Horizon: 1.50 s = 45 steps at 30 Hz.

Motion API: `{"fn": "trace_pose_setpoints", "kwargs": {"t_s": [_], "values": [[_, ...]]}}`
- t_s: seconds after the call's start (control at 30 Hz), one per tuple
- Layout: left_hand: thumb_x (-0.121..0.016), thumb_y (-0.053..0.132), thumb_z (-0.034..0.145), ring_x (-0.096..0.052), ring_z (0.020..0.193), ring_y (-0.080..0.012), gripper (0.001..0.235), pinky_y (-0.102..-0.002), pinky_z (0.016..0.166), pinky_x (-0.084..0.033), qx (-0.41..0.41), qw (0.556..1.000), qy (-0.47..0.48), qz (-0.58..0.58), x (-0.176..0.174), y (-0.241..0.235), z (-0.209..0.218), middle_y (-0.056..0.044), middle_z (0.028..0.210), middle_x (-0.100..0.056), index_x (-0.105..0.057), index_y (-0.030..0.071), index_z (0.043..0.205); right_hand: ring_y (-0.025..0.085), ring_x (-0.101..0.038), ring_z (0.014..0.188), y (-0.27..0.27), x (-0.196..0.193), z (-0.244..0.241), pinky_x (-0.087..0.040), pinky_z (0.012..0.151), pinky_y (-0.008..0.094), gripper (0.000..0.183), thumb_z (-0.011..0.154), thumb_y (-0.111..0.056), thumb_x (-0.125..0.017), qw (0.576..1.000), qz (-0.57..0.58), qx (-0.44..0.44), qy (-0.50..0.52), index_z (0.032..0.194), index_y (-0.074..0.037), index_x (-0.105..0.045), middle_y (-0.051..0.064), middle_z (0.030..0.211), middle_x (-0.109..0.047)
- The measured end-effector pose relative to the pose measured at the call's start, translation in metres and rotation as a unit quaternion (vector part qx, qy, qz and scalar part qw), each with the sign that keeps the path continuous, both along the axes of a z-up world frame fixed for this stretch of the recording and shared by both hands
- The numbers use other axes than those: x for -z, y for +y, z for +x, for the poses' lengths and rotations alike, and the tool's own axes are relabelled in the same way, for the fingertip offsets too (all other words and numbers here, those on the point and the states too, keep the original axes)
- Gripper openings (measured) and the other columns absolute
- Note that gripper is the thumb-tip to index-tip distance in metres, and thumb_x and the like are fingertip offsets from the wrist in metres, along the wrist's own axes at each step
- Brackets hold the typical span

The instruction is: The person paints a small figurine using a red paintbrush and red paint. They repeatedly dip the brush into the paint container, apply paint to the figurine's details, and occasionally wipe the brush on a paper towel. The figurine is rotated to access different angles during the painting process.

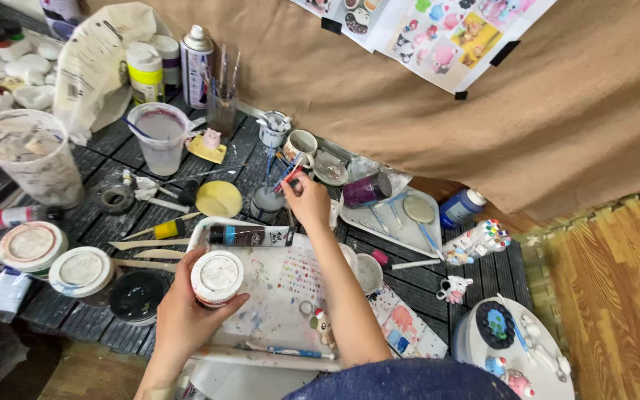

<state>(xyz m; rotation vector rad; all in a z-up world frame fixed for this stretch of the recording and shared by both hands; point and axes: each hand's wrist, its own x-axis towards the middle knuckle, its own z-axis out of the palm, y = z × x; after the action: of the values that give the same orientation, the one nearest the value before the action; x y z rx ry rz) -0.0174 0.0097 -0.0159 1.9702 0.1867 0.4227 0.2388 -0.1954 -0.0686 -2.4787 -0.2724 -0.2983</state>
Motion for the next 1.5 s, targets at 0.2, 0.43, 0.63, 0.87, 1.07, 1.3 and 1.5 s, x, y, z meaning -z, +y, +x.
{"fn": "trace_pose_setpoints", "kwargs": {"t_s": [0.2,0.43,0.63,0.87,1.07,1.3,1.5], "values": [[-0.096,0.033,0.055,-0.074,0.102,-0.0279,0.092,-0.038,0.08,-0.058,-0.007,1.0,-0.004,0.015,-0.001,0.002,-0.006,-0.014,0.114,-0.073,-0.054,0.008,0.132,0.028,-0.067,0.058,-0.002,0.002,-0.008,-0.05,0.054,0.041,0.024,0.087,-0.043,-0.075,0.999,-0.043,0.005,-0.001,0.093,-0.019,-0.077,0.006,0.064,-0.069],[-0.095,0.03,0.057,-0.075,0.097,-0.0246,0.072,-0.036,0.081,-0.058,-0.015,1.0,-0.019,-0.003,-0.006,-0.004,-0.015,-0.01,0.106,-0.076,-0.067,0.008,0.12,0.028,-0.069,0.061,-0.022,0.006,0.001,-0.05,0.058,0.04,0.019,0.097,-0.035,-0.069,0.999,0.043,0.009,-0.02,0.1,-0.017,-0.073,0.008,0.069,-0.071],[-0.095,0.029,0.059,-0.075,0.093,-0.0233,0.063,-0.035,0.078,-0.057,-0.038,0.999,-0.004,0.002,-0.005,-0.01,-0.022,-0.009,0.102,-0.076,-0.07,0.009,0.113,0.023,-0.076,0.071,-0.042,0.006,0.005,-0.055,0.065,0.036,0.015,0.098,-0.031,-0.066,0.988,0.134,0.021,-0.071,0.103,-0.017,-0.067,0.007,0.077,-0.076],[-0.095,0.03,0.059,-0.075,0.092,-0.0243,0.063,-0.036,0.078,-0.057,-0.044,0.999,0.001,0.005,-0.005,-0.011,-0.022,-0.009,0.101,-0.076,-0.07,0.009,0.112,0.033,-0.072,0.075,-0.031,-0.015,-0.013,-0.053,0.063,0.044,0.017,0.097,-0.034,-0.066,0.995,0.001,0.04,-0.093,0.1,-0.018,-0.069,0.008,0.079,-0.075],[-0.094,0.029,0.06,-0.075,0.093,-0.0232,0.06,-0.035,0.078,-0.058,-0.036,0.999,0.004,-0.002,-0.006,-0.009,-0.023,-0.008,0.102,-0.076,-0.07,0.01,0.112,0.032,-0.07,0.067,-0.02,-0.027,-0.023,-0.052,0.058,0.046,0.013,0.099,-0.031,-0.063,0.99,-0.069,-0.031,-0.115,0.1,-0.018,-0.067,0.008,0.069,-0.07],[-0.094,0.03,0.06,-0.075,0.093,-0.0238,0.06,-0.036,0.078,-0.057,-0.038,0.999,0.006,0.008,-0.007,-0.009,-0.024,-0.008,0.102,-0.076,-0.07,0.01,0.111,0.033,-0.069,0.064,-0.012,-0.036,-0.022,-0.053,0.056,0.045,0.01,0.1,-0.024,-0.062,0.955,-0.157,-0.099,-0.233,0.099,-0.014,-0.065,0.011,0.074,-0.07],[-0.094,0.031,0.06,-0.074,0.094,-0.0251,0.063,-0.037,0.078,-0.057,-0.043,0.999,0.004,0.02,-0.005,-0.008,-0.023,-0.008,0.103,-0.075,-0.07,0.01,0.113,0.032,-0.07,0.067,-0.016,-0.042,-0.024,-0.053,0.058,0.045,0.012,0.098,-0.026,-0.063,0.975,-0.091,-0.087,-0.181,0.102,-0.015,-0.065,0.009,0.079,-0.073]]}}
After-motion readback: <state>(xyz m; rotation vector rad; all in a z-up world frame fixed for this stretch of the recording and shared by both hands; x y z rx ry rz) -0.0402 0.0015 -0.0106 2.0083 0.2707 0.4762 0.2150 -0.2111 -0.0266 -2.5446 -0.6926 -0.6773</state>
